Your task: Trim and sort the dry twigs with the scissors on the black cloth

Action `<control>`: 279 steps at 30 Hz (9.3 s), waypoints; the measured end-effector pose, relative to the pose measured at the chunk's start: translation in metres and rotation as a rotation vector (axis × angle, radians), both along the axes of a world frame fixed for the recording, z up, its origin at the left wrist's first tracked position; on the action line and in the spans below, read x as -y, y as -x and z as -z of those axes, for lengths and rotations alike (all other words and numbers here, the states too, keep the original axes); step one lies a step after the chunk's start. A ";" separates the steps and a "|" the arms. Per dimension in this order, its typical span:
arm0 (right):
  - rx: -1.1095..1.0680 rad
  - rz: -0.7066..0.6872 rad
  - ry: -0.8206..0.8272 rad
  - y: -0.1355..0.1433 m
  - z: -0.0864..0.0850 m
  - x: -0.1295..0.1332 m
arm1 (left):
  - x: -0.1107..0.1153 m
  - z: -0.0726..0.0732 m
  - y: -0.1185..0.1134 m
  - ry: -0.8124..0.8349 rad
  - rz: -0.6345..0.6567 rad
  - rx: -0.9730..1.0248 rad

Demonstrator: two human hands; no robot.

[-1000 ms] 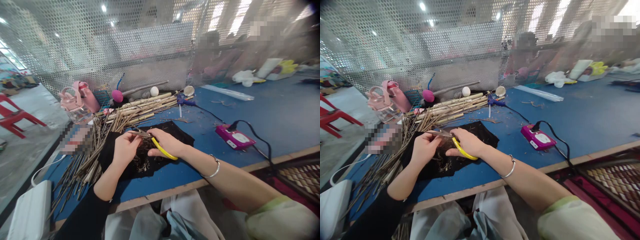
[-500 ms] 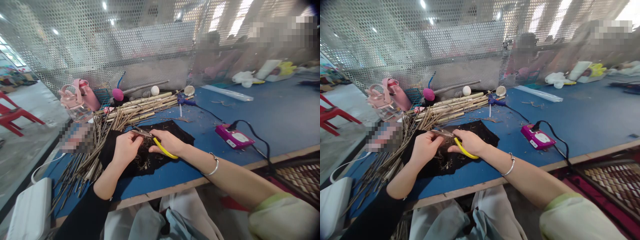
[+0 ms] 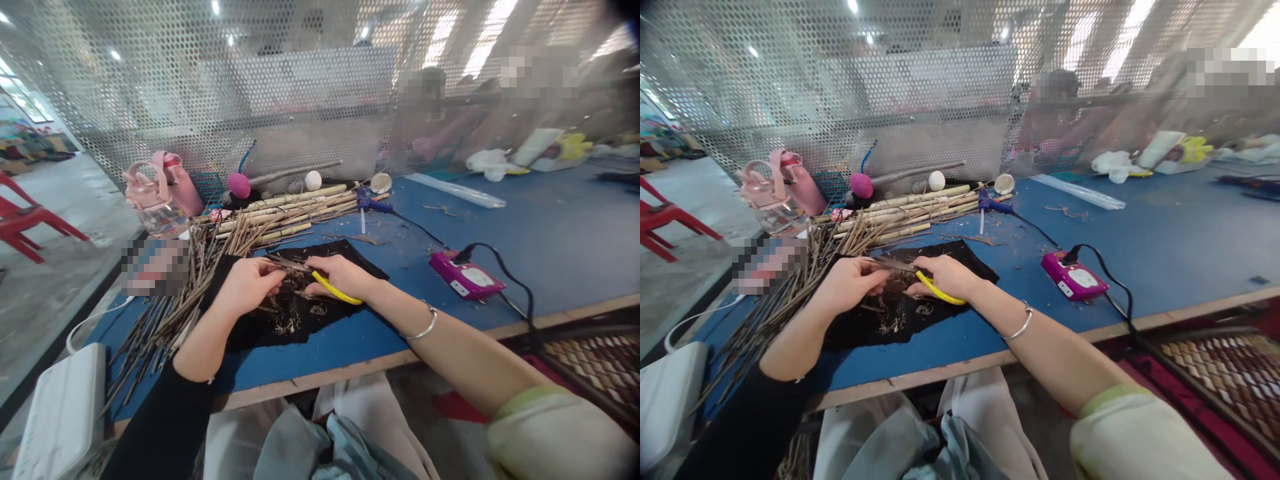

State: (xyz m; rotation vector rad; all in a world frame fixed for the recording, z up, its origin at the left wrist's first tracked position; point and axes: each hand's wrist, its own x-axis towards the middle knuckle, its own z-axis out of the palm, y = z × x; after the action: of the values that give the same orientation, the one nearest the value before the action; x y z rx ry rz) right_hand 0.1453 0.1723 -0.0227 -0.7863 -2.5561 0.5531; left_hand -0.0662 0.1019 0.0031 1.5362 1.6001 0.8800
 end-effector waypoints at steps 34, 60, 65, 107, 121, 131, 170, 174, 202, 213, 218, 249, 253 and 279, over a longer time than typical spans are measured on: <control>-0.234 0.358 -0.070 -0.022 -0.002 -0.034 | 0.000 -0.008 0.033 0.023 0.078 -0.620; -0.110 0.114 -0.115 0.009 -0.005 0.013 | -0.006 0.005 -0.013 0.096 -0.146 0.713; -0.102 0.129 -0.143 0.020 0.000 0.019 | -0.001 0.012 -0.030 0.080 -0.036 0.684; 0.081 0.220 -0.090 0.018 -0.002 0.020 | 0.003 0.027 -0.040 -0.101 -0.260 0.487; -0.060 0.186 0.010 0.017 0.001 0.023 | 0.004 0.030 -0.046 -0.102 -0.200 0.593; -0.082 0.110 -0.233 0.022 0.004 0.020 | 0.010 0.029 -0.050 -0.139 -0.201 0.538; -0.075 0.139 -0.077 0.011 0.004 0.014 | 0.010 0.030 -0.047 -0.245 -0.185 0.434; -0.100 0.050 -0.126 0.012 0.004 0.014 | 0.010 0.028 -0.049 -0.196 -0.201 0.452; -0.106 0.122 -0.048 0.019 0.006 0.023 | 0.012 0.028 -0.048 -0.268 -0.168 0.430; -0.106 0.190 -0.061 0.016 0.006 0.020 | 0.011 0.022 -0.047 -0.284 -0.230 0.432; -0.146 0.136 -0.106 0.015 0.012 0.015 | 0.011 0.022 -0.046 -0.312 -0.292 0.387; 0.037 0.100 -0.041 0.012 0.001 0.020 | 0.011 0.018 -0.024 -0.690 -0.126 -0.422; 0.041 0.104 -0.026 0.009 0.001 0.014 | 0.009 0.019 -0.022 -0.612 -0.095 -0.392; 0.097 0.184 -0.128 -0.008 -0.013 0.004 | 0.000 0.016 -0.013 -0.252 0.036 -0.551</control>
State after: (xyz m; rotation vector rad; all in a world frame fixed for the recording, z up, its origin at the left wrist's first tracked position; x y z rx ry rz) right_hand 0.1531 0.1687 -0.0099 -1.0113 -2.5409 0.2969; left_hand -0.0528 0.1015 -0.0126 2.1131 1.8809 0.6902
